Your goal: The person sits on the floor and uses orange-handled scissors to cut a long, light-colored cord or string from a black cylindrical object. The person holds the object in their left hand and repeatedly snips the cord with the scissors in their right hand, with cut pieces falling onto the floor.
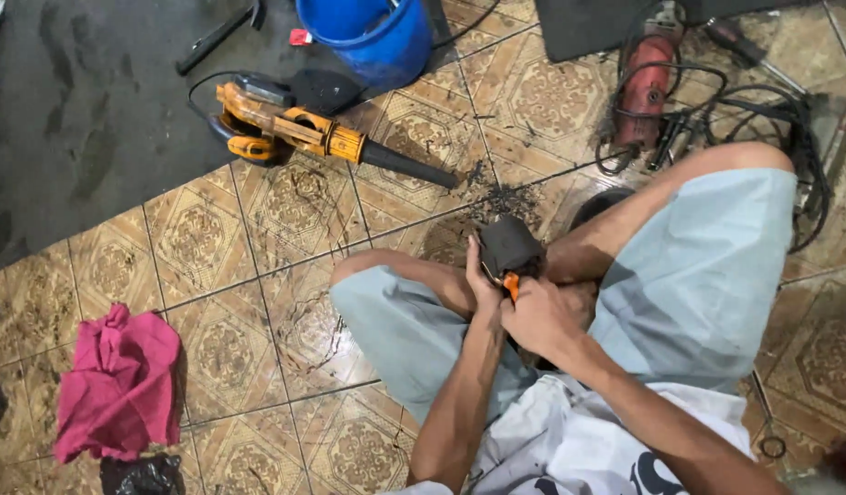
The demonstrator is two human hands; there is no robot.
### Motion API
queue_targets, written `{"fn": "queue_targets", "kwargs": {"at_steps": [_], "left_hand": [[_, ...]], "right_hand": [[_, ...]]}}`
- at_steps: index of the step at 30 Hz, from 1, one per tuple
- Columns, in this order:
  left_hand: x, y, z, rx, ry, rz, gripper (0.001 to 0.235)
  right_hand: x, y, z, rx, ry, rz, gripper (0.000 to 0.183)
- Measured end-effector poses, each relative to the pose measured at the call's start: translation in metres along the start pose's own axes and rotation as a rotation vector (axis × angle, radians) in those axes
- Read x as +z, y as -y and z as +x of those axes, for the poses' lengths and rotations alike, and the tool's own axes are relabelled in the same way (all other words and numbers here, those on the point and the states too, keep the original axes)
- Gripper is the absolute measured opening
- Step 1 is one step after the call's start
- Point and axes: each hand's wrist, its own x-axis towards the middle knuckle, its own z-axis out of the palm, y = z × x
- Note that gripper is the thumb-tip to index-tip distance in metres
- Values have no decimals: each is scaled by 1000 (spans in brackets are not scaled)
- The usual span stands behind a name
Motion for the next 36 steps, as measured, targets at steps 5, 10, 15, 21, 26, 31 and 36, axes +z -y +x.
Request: {"fn": "queue_targets", "kwargs": {"at_steps": [5,10,15,21,26,31,36], "left_hand": [[28,-12,-50,-35,-28,31,61],[77,-40,-74,-17,-62,349,62],[79,-28,-79,-52,-84,223,57],[73,-30,-51,74,-33,-82,39],[77,-34,-66,-45,3,-260,48],[68,-30,-65,-148,-6,-285,53],[59,-12,-60,-2,14,-5,48]], "right_hand": [[-7,10,6,300,208,1192,17],[-30,10,-21,359,439,1785,19],[-35,-5,-10,285,541,1714,26],[-43,-12,-17,360,368,1273,56],[-63,-12,-46,172,202,621,46],[-51,-5,-26,-16,113,94,46],[-3,-28,-13,-176,-295,-463,50]]}}
